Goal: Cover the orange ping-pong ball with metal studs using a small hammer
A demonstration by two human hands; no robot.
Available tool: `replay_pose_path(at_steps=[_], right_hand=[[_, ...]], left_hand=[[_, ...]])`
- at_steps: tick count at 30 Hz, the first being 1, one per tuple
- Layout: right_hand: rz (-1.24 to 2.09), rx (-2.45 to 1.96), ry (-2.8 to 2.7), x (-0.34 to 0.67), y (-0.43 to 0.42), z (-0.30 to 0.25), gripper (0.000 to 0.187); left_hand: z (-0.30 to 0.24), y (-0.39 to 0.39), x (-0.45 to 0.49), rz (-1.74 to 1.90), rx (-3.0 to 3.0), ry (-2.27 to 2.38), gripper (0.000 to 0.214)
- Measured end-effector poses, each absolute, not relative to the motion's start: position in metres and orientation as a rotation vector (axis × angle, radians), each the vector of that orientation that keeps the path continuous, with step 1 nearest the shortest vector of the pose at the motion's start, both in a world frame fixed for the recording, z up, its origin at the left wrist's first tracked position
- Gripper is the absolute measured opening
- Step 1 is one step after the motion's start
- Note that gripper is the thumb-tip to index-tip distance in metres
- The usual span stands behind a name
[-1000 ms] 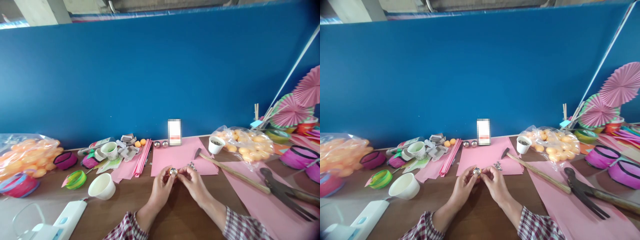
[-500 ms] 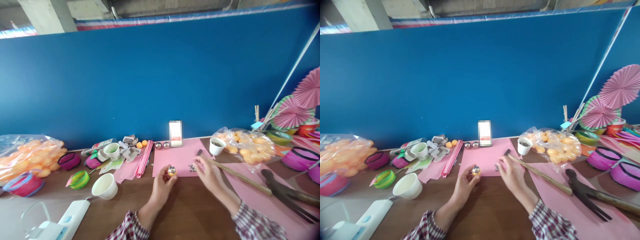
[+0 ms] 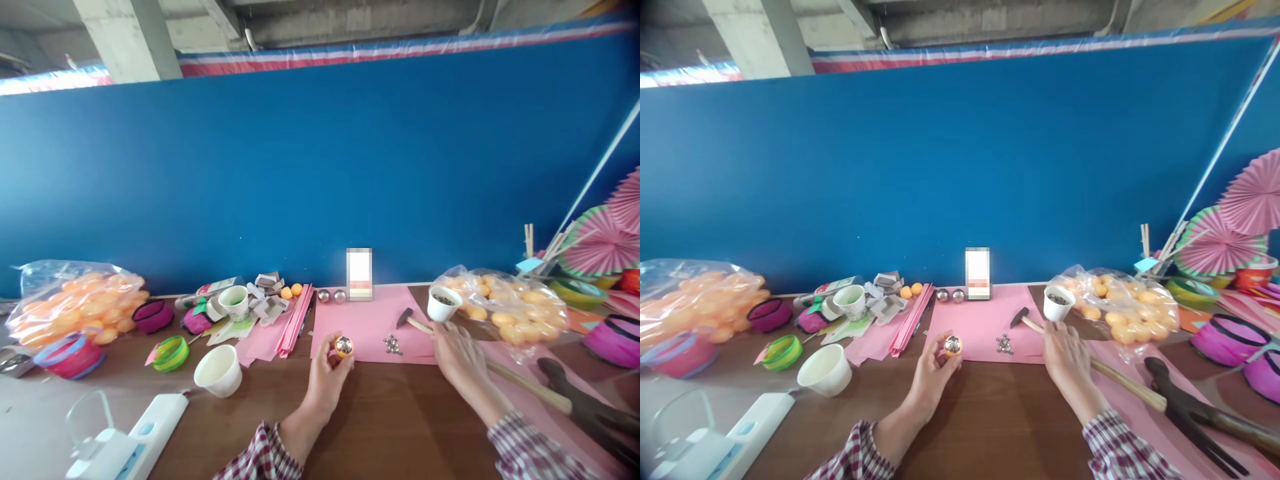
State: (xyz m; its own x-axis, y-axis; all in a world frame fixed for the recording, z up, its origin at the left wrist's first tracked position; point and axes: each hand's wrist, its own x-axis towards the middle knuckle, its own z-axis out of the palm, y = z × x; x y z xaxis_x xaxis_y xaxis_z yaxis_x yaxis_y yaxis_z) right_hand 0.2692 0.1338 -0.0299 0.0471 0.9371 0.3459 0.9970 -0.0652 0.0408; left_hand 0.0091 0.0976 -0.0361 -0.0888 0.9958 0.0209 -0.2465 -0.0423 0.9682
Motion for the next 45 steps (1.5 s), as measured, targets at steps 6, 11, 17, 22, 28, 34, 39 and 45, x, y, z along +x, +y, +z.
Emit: replay_pose_path(at_steps=[6, 11, 17, 22, 28, 34, 39, 45], right_hand=[[-0.588, -1.622, -2.093, 0.232, 0.118, -0.01, 0.022], [-0.531, -1.312, -2.149, 0.203, 0.102, -0.003, 0.023], [-0.458, -1.24, -2.129, 0.193, 0.094, -0.003, 0.024], [-0.474, -1.217, -2.134, 0.192, 0.093, -0.002, 0.025], [-0.49, -1.186, -2.183, 0.193, 0.094, -0.001, 0.027], [-0.474, -1.201, -2.124, 0.194, 0.094, -0.002, 0.028], [-0.505, -1.207, -2.117, 0.194, 0.095, -0.004, 0.026], [-0.467, -1.274, -1.989, 0.195, 0.092, 0.001, 0.025]], left_hand=[[-0.038, 0.1, 0.008, 1.369, 0.92, 1.111, 0.051], [-0.041, 0.101, 0.006, 1.37, 0.977, 1.068, 0.043], [-0.032, 0.099, 0.008, 1.332, 1.005, 1.074, 0.037], [-0.031, 0.099, 0.008, 1.34, 0.97, 1.094, 0.042], [-0.035, 0.101, 0.008, 1.359, 0.974, 1.092, 0.041], [-0.038, 0.101, 0.009, 1.376, 0.951, 1.091, 0.045], [-0.034, 0.099, 0.008, 1.379, 0.901, 0.997, 0.047], [-0.032, 0.096, 0.007, 1.361, 0.885, 0.991, 0.047]])
